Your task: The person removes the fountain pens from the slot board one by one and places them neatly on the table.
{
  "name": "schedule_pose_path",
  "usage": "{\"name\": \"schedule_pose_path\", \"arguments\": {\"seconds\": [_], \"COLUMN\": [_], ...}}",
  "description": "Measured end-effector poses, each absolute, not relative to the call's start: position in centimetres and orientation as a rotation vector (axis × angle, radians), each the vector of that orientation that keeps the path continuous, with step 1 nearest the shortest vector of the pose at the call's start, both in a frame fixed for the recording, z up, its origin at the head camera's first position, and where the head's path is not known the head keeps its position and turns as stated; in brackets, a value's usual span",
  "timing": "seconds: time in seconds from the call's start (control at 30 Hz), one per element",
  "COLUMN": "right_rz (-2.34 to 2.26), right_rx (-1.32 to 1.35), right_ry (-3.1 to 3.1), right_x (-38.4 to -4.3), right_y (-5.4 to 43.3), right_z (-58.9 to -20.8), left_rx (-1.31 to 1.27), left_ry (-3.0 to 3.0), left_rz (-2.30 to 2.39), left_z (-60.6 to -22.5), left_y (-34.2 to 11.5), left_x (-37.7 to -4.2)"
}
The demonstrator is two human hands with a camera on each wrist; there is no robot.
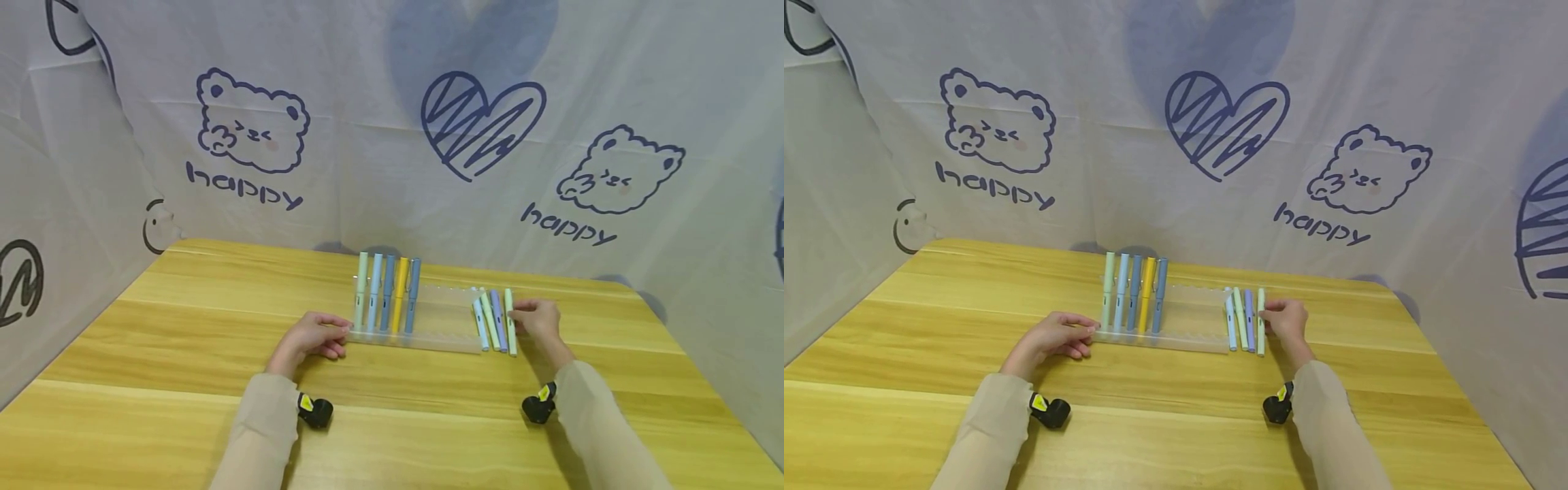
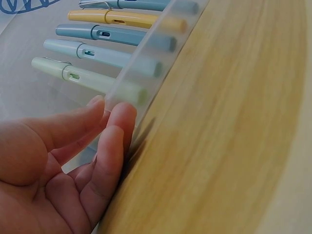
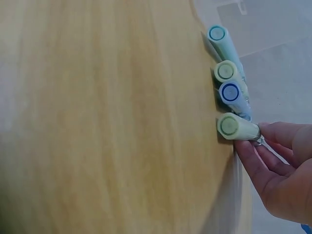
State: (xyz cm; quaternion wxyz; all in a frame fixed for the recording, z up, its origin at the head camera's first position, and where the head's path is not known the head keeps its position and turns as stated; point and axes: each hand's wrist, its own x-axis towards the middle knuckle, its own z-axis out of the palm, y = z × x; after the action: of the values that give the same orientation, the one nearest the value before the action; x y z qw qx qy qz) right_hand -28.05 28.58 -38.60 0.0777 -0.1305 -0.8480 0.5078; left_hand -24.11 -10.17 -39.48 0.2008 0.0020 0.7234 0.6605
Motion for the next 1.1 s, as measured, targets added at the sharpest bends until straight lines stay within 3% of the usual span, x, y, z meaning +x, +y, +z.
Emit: {"name": "schedule_pose_path", "arguments": {"seconds": [1.1], "right_rz": [1.449], "right_rx": [-0.416], "right_ry": [-2.609], "right_x": [-27.93], "right_y": [28.43], "right_z": [-39.02], "left_rx": [0.015], "left_ry": [2.015], "left_rz": [1.846], "left_z": [-39.11], "left_y": [-10.26], "left_x": [-23.93]}}
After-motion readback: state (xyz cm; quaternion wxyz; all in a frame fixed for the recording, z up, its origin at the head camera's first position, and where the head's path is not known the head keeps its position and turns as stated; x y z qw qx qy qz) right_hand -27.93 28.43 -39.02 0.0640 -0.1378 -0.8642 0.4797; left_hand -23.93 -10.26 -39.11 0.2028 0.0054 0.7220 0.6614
